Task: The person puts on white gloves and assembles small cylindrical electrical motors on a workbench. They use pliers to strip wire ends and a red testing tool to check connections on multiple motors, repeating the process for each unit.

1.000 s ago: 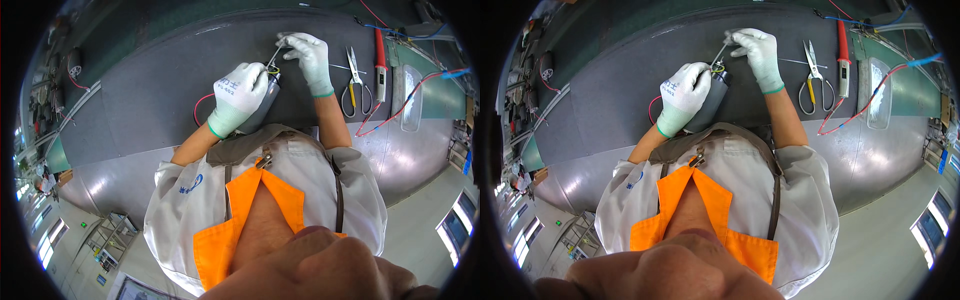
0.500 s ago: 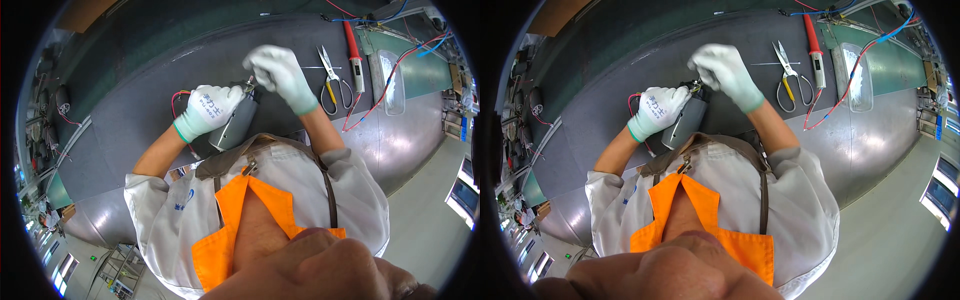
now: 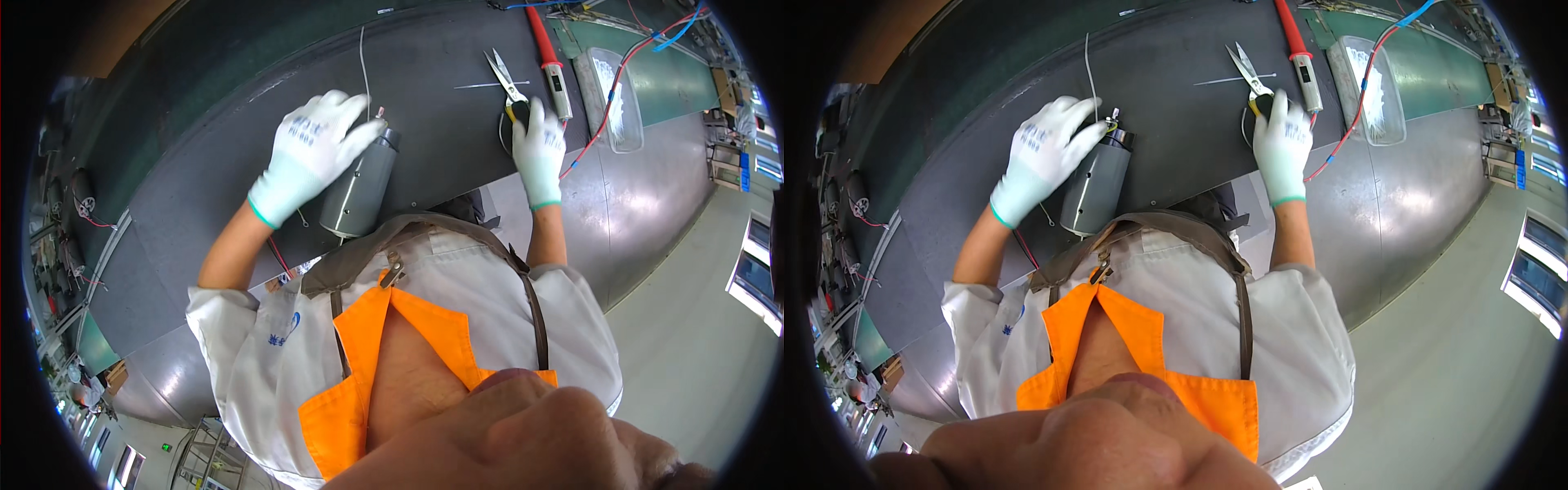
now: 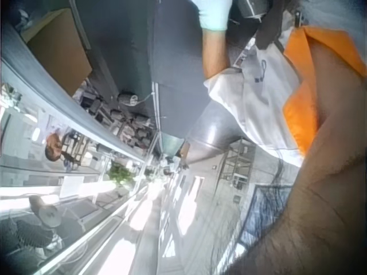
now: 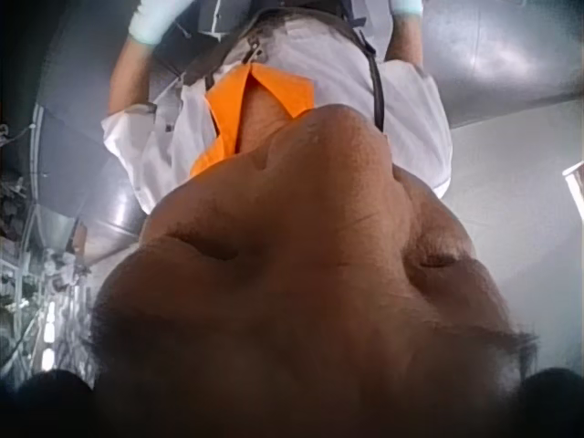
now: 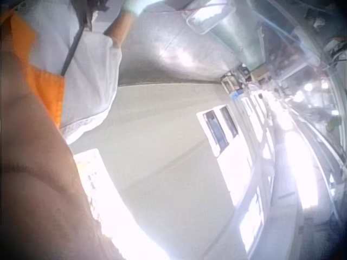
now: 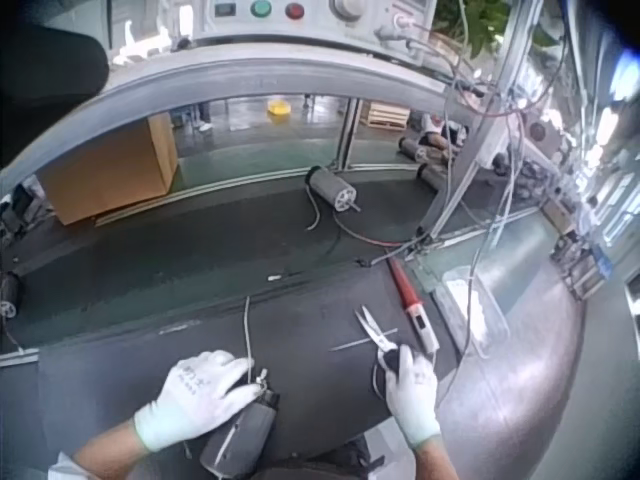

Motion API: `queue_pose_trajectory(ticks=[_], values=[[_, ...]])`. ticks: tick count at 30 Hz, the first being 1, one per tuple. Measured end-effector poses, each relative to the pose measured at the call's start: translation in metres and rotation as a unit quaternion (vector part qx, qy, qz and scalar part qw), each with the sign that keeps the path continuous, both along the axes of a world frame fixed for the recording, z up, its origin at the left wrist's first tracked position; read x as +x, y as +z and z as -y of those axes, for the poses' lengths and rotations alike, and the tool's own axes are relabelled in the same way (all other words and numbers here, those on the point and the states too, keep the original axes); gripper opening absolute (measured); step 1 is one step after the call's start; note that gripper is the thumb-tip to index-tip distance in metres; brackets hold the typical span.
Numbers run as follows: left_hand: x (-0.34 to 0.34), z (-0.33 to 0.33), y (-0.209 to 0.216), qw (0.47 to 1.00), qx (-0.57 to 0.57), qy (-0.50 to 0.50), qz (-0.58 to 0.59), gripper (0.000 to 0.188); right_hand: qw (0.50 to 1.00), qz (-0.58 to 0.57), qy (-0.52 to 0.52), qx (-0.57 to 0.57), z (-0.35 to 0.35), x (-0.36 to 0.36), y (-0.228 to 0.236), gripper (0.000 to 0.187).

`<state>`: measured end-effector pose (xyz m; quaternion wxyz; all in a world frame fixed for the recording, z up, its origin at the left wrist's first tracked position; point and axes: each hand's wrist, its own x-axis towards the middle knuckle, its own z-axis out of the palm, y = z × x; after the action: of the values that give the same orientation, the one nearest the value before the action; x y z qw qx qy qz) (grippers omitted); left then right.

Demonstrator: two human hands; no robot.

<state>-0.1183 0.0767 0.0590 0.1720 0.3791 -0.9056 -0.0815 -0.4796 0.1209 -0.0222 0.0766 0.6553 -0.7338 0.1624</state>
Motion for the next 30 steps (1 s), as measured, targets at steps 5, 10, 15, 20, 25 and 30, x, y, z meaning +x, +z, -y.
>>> queue_pose_trajectory(ticks=[5, 10, 15, 20, 25, 30], values=[[-0.005, 0.041, -0.033, 0.979, -0.038, -0.188, -0.064, 0.019, 0.993, 0.039, 0.055, 0.102, -0.082, 0.019, 0.012, 0.063], [0.002, 0.041, -0.012, 0.717, 0.562, 0.044, -0.41, 0.04, 0.983, 0.08, 0.072, 0.152, -0.092, 0.007, 0.003, 0.067], [0.014, 0.044, -0.024, 0.611, 0.601, 0.074, -0.51, 0.041, 0.789, 0.567, 0.033, 0.233, -0.05, 0.022, 0.055, 0.062], [0.014, 0.044, -0.026, 0.609, 0.598, 0.096, -0.512, 0.046, 0.857, 0.282, 0.308, 0.303, 0.004, 0.067, 0.081, 0.062], [0.012, 0.048, -0.031, 0.618, 0.589, 0.079, -0.514, 0.046, 0.851, 0.086, 0.398, 0.333, 0.038, 0.095, 0.112, 0.067], [0.013, 0.047, -0.033, 0.625, 0.574, 0.1, -0.52, 0.043, 0.847, -0.038, 0.388, 0.361, 0.047, 0.106, 0.126, 0.063]])
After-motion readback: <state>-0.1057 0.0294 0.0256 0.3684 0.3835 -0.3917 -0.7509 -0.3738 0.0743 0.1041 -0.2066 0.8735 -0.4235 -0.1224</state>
